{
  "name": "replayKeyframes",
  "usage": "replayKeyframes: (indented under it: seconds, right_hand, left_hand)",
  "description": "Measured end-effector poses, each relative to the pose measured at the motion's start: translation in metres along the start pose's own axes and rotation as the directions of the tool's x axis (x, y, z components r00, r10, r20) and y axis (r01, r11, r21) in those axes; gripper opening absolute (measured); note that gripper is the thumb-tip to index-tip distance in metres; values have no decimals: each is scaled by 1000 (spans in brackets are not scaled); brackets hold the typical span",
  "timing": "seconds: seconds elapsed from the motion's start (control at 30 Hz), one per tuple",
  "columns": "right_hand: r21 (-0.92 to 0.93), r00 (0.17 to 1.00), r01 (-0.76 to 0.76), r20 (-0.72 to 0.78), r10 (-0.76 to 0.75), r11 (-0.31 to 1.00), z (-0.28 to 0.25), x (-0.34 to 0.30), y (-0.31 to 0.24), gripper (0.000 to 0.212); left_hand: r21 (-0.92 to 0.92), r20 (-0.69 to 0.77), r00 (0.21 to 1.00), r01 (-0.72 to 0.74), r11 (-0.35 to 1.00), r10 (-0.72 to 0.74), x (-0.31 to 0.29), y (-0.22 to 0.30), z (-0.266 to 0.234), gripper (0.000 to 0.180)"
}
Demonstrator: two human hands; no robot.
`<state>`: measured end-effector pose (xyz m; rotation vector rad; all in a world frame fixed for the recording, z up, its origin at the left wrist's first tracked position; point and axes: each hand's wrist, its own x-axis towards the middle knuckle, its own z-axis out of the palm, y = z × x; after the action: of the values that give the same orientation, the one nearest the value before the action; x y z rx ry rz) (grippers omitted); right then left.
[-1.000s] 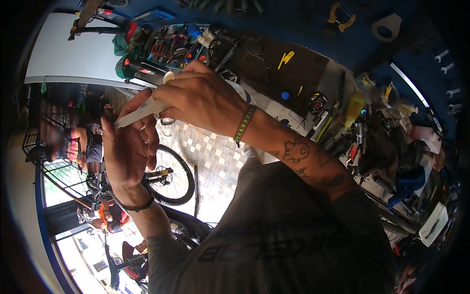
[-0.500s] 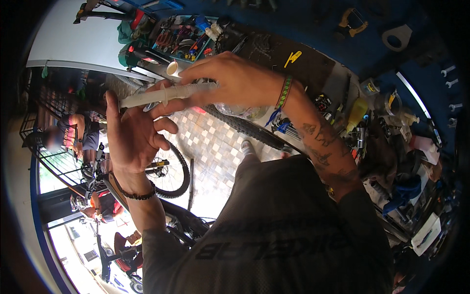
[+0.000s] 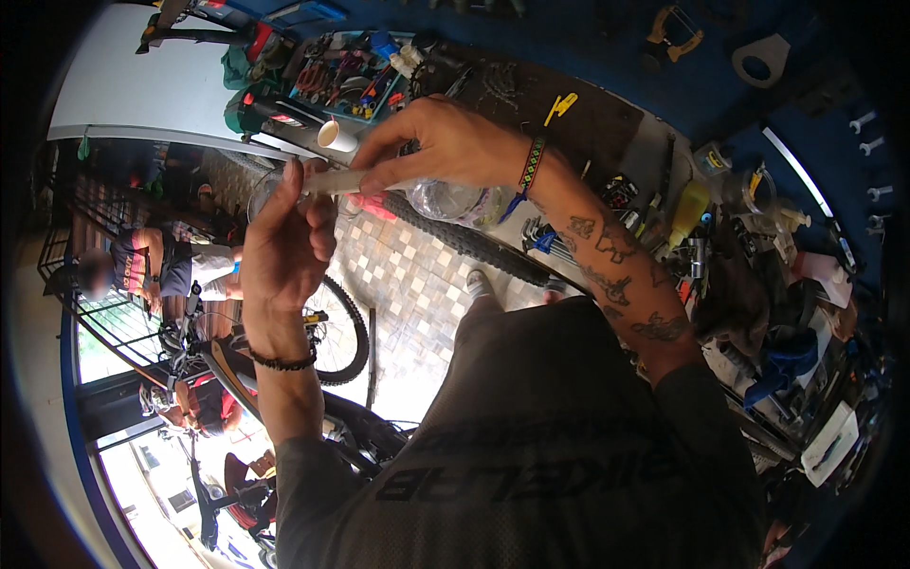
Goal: The person pours water from a plastic bottle into a syringe, then draws the liquid into the syringe and places it on the workbench. They repeat this process with a second syringe, then wipe their hands with a red cloth and place the syringes into a drawer.
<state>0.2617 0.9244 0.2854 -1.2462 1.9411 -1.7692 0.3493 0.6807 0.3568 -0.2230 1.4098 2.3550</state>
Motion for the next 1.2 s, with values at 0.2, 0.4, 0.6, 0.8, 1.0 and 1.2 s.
replayKeyframes:
  seconds: [0.2, 0.4, 0.6, 0.8, 1.0, 1.2]
  right_hand:
    - [-150, 997, 37, -59, -46, 988, 4, -2, 8, 41]
    - [-72, 970, 66, -231, -81, 995, 5, -11, 20, 35]
    - [-83, 940, -33, -340, 2, 996, 7, -52, 42, 45]
    - [-380, 935, -186, -353, 44, 906, 57, -70, 65, 68]
    - [-347, 900, -92, -429, -71, 933, 66, -69, 82, 66]
    - [-362, 830, -168, -553, -66, 917, 76, -63, 65, 64]
  left_hand:
    - [127, -168, 980, -83, 989, 103, 6, -13, 11, 35]
    - [313, -168, 963, -151, 938, 211, 11, -22, 13, 34]
    - [413, -97, 972, -155, 898, 212, 10, -26, 8, 40]
    - [341, -81, 966, -204, 918, 245, 10, -31, 4, 42]
    - [173, -199, 896, -367, 914, 397, -15, -19, -30, 45]
    - [-12, -207, 880, -438, 899, 427, -28, -38, -91, 44]
